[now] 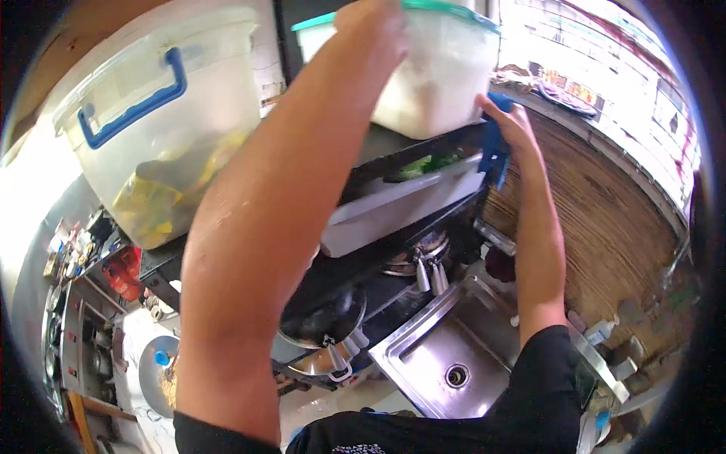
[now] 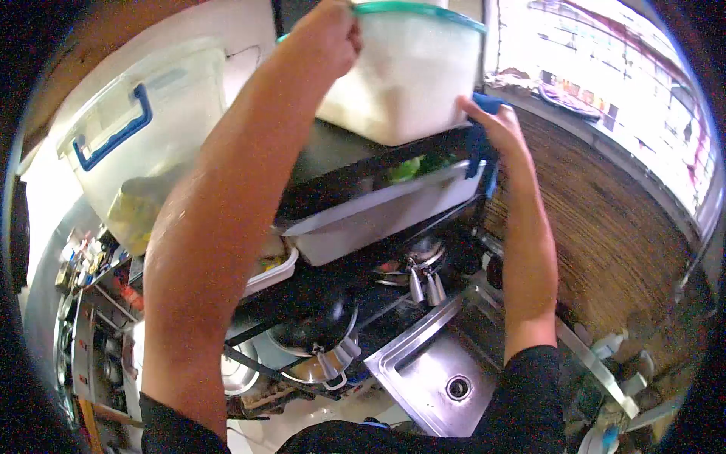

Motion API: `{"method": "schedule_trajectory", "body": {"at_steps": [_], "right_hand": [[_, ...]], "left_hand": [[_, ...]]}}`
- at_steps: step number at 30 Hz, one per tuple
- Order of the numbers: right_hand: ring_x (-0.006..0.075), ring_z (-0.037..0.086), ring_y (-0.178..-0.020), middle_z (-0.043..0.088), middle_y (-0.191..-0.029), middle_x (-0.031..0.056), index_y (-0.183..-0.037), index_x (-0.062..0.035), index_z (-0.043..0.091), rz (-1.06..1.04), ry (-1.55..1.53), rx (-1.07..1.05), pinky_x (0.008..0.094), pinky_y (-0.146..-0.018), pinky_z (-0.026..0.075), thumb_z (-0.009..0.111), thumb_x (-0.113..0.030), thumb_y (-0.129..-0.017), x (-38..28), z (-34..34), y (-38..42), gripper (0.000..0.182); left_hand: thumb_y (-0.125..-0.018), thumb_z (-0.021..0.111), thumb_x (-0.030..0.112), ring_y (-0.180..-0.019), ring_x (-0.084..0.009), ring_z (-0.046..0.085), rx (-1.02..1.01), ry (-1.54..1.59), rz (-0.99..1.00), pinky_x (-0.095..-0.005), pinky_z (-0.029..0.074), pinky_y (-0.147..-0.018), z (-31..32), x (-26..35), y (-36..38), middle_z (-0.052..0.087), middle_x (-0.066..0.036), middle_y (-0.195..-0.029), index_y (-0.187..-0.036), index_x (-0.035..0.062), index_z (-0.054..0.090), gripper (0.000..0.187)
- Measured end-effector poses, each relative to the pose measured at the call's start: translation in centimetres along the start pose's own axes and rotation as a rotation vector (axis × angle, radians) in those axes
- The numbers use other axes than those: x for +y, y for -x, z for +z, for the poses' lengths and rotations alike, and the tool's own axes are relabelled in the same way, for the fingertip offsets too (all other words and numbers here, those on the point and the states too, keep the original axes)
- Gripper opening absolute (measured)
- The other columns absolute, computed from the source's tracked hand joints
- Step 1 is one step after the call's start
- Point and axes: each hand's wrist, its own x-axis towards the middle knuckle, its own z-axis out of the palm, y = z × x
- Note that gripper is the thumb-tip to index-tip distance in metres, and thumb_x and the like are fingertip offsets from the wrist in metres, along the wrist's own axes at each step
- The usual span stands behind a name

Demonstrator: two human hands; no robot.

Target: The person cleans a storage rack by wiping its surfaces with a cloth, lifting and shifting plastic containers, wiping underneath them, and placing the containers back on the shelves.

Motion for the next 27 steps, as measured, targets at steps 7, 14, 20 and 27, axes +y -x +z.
{"method": "schedule_trajectory", "body": {"at_steps": [7,14,20,27], "right_hand": [[0.0095,0.053,-0.059,0.057,-0.064,-0.0032,-0.076,-0.0064,0.071,-0.131,0.040,0.051,0.0292,-0.054,0.043,0.079,-0.053,-0.082,-2.0,2.7,2.9,0.048],[0.0105,0.054,-0.063,0.062,-0.075,-0.0003,-0.088,-0.0050,0.071,-0.159,-0.558,0.577,0.0288,-0.057,0.044,0.064,-0.039,-0.094,0.6,0.1,1.8,0.035],[0.0180,0.061,-0.071,0.063,-0.078,0.0042,-0.097,-0.0043,0.068,-0.245,-0.705,0.412,0.0326,-0.066,0.049,0.052,-0.030,-0.097,3.2,1.0,-1.8,0.031],[0.0298,0.059,-0.090,0.065,-0.099,0.0232,-0.094,0.0052,0.058,-0.221,0.551,-0.162,0.0445,-0.085,0.045,0.047,-0.035,-0.094,4.7,2.0,-2.4,0.042]], "left_hand": [[-0.095,0.054,0.021,-0.052,-0.0145,0.043,-0.073,0.139,0.102,-0.0289,0.040,-0.044,-3.5,1.7,2.0,0.039,-0.002,-0.061,-0.088,0.0072,0.048,0.017],[-0.088,0.064,0.034,-0.064,-0.0168,0.053,-0.131,-0.022,0.128,-0.0292,0.049,-0.059,-6.1,1.9,6.9,0.054,-0.005,-0.074,-0.094,0.0053,0.056,0.030],[-0.083,0.070,0.016,-0.068,-0.0178,0.053,-0.074,-0.588,0.906,-0.0328,0.048,-0.068,-5.6,-2.4,12.8,0.057,-0.008,-0.089,-0.107,-0.0022,0.054,0.034],[-0.075,0.071,0.001,-0.072,-0.0254,0.054,-0.345,-0.890,1.357,-0.0355,0.047,-0.068,-10.3,-4.8,18.1,0.058,-0.010,-0.084,-0.098,0.0027,0.058,0.027]]}}
